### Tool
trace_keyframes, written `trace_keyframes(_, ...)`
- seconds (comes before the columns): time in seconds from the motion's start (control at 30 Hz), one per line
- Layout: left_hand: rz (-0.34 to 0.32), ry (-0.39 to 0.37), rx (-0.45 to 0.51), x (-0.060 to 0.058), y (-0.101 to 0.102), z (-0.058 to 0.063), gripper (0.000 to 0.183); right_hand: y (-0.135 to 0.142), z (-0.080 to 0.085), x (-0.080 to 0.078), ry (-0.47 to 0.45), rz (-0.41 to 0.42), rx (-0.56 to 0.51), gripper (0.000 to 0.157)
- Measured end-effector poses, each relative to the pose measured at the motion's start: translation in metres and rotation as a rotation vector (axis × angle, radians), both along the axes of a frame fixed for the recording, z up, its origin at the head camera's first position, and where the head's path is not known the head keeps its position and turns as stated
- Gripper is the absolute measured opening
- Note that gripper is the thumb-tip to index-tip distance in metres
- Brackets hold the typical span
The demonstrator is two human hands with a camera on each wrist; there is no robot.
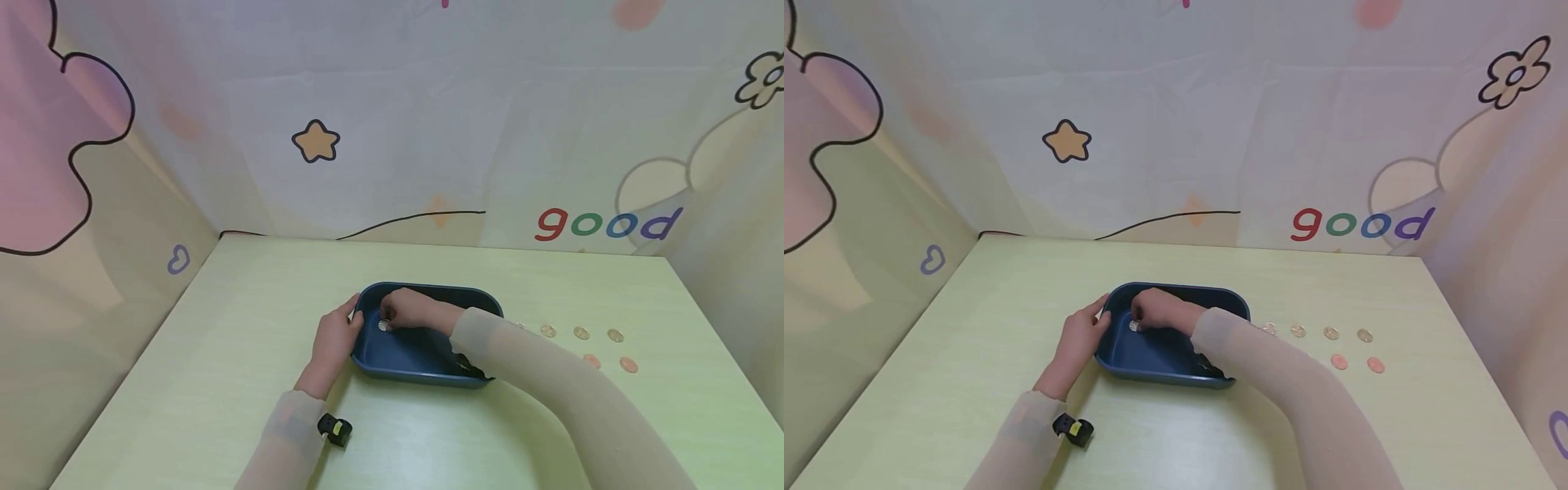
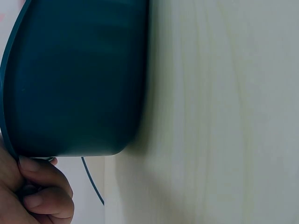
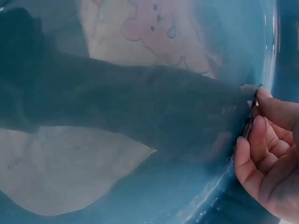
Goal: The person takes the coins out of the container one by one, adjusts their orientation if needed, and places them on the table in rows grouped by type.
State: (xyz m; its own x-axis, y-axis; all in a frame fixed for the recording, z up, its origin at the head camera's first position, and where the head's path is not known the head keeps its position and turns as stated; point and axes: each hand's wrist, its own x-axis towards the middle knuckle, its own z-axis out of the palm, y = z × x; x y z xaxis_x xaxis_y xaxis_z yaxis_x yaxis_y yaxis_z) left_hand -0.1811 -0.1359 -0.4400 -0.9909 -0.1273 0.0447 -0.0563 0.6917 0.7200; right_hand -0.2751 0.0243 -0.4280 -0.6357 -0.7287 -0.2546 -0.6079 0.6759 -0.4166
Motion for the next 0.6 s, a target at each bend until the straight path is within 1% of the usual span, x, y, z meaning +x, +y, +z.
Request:
trace_keyframes(0.17, -0.004, -0.009, 0.007, 0.0006, 0.0012, 0.0008, 0.047, -0.0024, 0.0009, 0.0048, 0.031, 0.010, 0.019, 0.014)
trace_keyframes(0.37, -0.003, 0.001, 0.001, 0.0004, 0.0011, 0.0011, 0.047, -0.0039, -0.0036, 0.0069, 0.094, 0.045, 0.003, 0.012)
trace_keyframes(0.6, 0.002, 0.010, 0.000, 0.0010, 0.0026, 0.0011, 0.046, -0.0077, -0.0032, 0.0076, 0.087, 0.050, 0.036, 0.008)
